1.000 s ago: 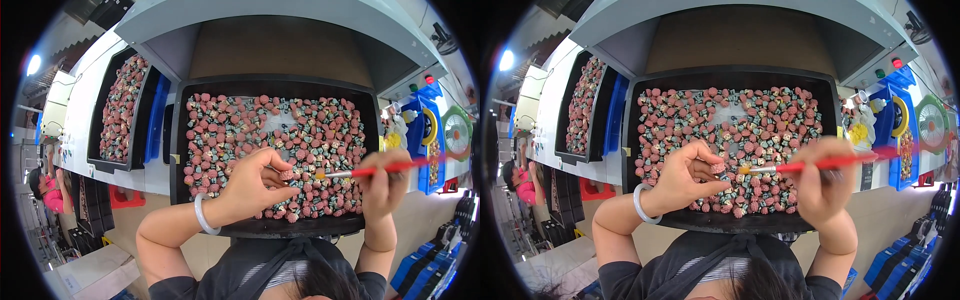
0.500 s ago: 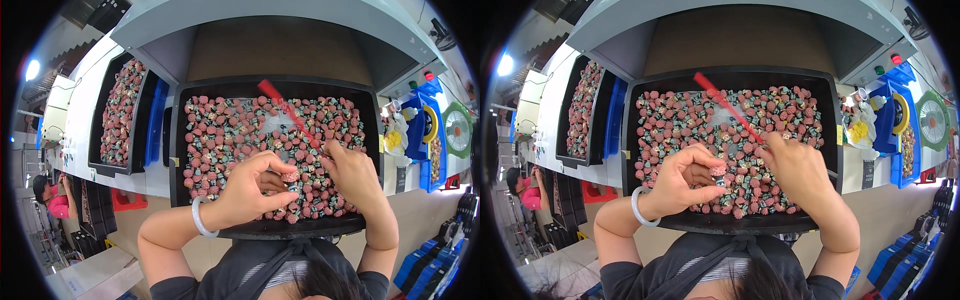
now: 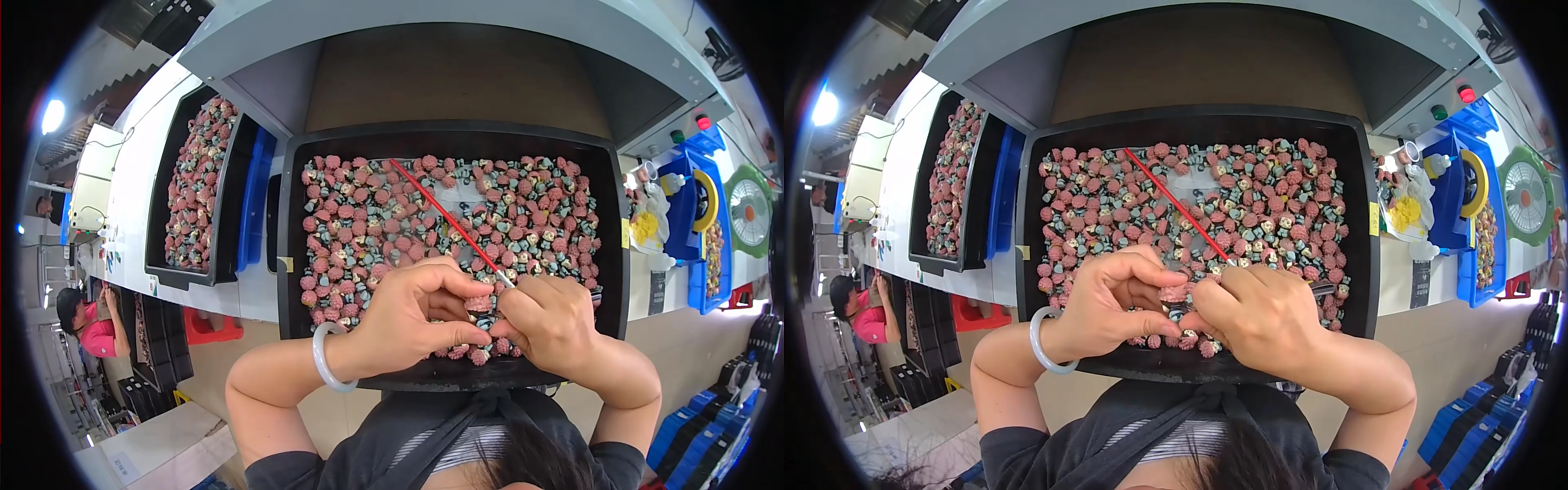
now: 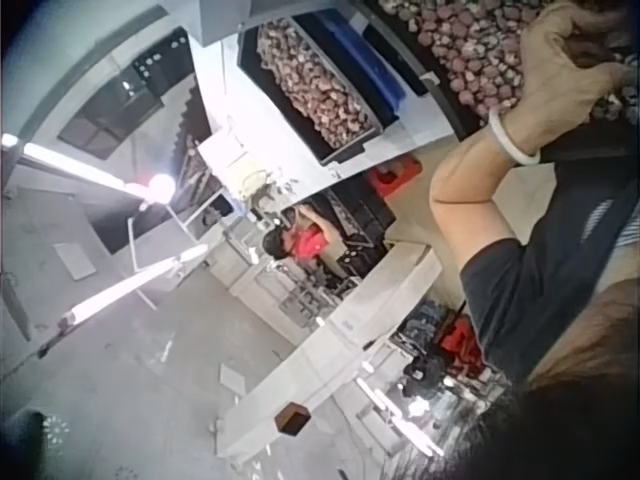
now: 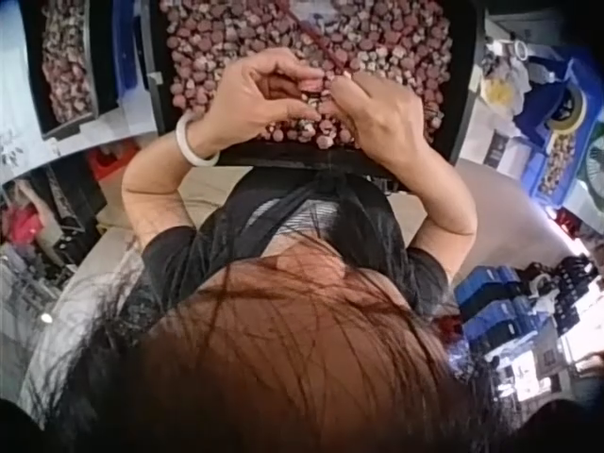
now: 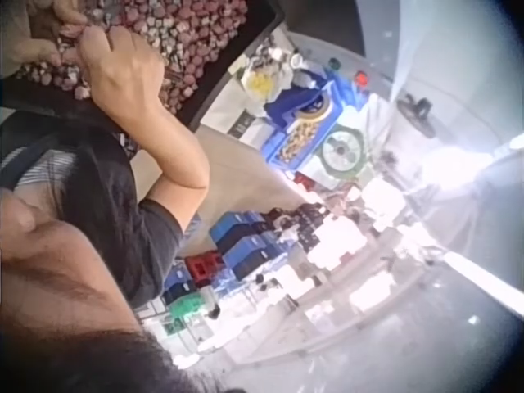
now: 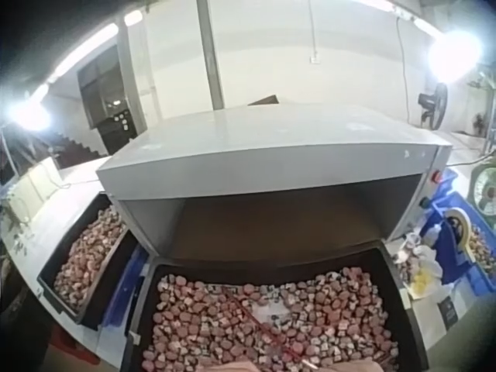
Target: Using a small brush to apply a substance to small toy animal figurines in a factory setting.
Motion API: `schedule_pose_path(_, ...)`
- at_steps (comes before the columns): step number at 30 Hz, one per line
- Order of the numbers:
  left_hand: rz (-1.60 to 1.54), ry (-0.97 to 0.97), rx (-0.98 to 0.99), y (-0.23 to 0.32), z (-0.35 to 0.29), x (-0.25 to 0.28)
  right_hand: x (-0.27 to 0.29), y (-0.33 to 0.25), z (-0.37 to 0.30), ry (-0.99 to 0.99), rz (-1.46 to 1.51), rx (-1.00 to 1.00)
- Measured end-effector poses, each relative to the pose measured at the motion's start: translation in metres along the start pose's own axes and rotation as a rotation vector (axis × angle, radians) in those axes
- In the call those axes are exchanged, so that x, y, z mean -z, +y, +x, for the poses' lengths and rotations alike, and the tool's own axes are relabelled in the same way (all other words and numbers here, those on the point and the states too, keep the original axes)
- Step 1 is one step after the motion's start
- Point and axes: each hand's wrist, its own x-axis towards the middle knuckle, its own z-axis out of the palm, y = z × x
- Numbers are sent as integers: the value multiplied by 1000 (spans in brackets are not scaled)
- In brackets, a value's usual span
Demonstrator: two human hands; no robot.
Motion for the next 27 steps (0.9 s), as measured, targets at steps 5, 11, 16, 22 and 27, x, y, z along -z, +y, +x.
schedule_pose_path(5,-95,-5,7,2,1,-6,3,-1,-3,16,52,-20)
schedule_pose_path(11,-151,-3,15,-1,-1,-8,8,-2,-2,0,-4,-7)
schedule_pose_path(16,-176,-5,40,-1,-2,-10,7,-3,-7,22,-10,18)
schedule_pose_path(22,65,3,-67,1,3,-5,6,-3,-1,3,11,-40)
schedule_pose_path(27,123,71,-55,5,-4,-4,9,-4,5,-80,63,-29)
